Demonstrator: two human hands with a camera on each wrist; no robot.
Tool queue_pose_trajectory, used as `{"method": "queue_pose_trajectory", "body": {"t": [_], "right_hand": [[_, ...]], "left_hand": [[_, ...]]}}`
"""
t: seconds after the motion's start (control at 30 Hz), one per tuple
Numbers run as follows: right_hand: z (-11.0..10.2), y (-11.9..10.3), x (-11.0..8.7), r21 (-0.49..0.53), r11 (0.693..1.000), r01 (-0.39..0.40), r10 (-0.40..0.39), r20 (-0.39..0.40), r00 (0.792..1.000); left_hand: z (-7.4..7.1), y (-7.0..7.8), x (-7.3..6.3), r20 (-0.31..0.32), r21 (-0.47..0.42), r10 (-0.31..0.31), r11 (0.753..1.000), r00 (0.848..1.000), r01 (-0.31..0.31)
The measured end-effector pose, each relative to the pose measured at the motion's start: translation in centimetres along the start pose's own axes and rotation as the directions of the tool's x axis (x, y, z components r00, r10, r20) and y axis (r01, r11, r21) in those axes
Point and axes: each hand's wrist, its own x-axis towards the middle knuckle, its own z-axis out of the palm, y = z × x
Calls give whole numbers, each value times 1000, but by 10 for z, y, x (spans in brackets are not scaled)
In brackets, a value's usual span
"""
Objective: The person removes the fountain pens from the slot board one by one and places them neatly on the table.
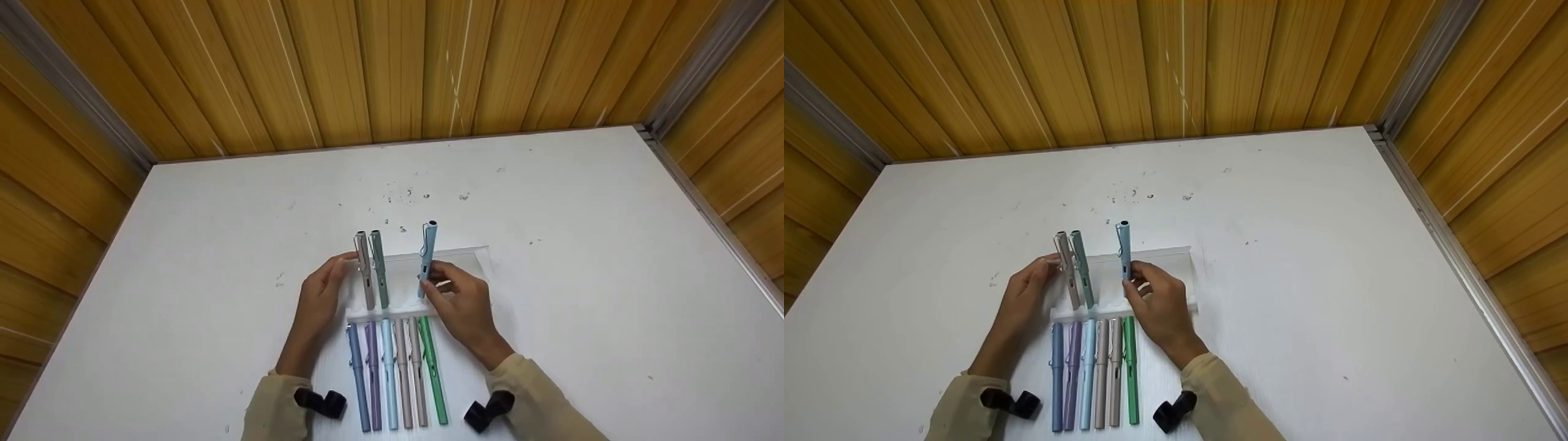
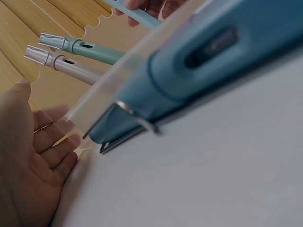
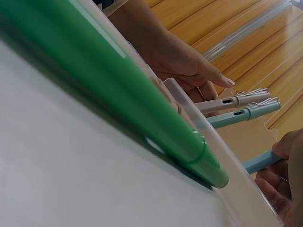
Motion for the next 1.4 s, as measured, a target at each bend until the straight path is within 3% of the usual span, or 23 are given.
{"method": "queue_pose_trajectory", "body": {"t": [0.6, 1.1, 1.4], "right_hand": [[-28, 14, -6, -102, 994, 31, -38, -72, 997], [-70, 32, -15, -141, 986, -92, 68, -166, 984], [-76, 35, -16, -139, 981, -132, 105, -184, 977]], "left_hand": [[0, 4, 0, -5, 10, -1, 1000, 1000, 1], [1, 2, -1, -8, 4, -3, 1000, 1000, 3], [0, 3, -1, -8, 6, -26, 1000, 1000, 26]]}}
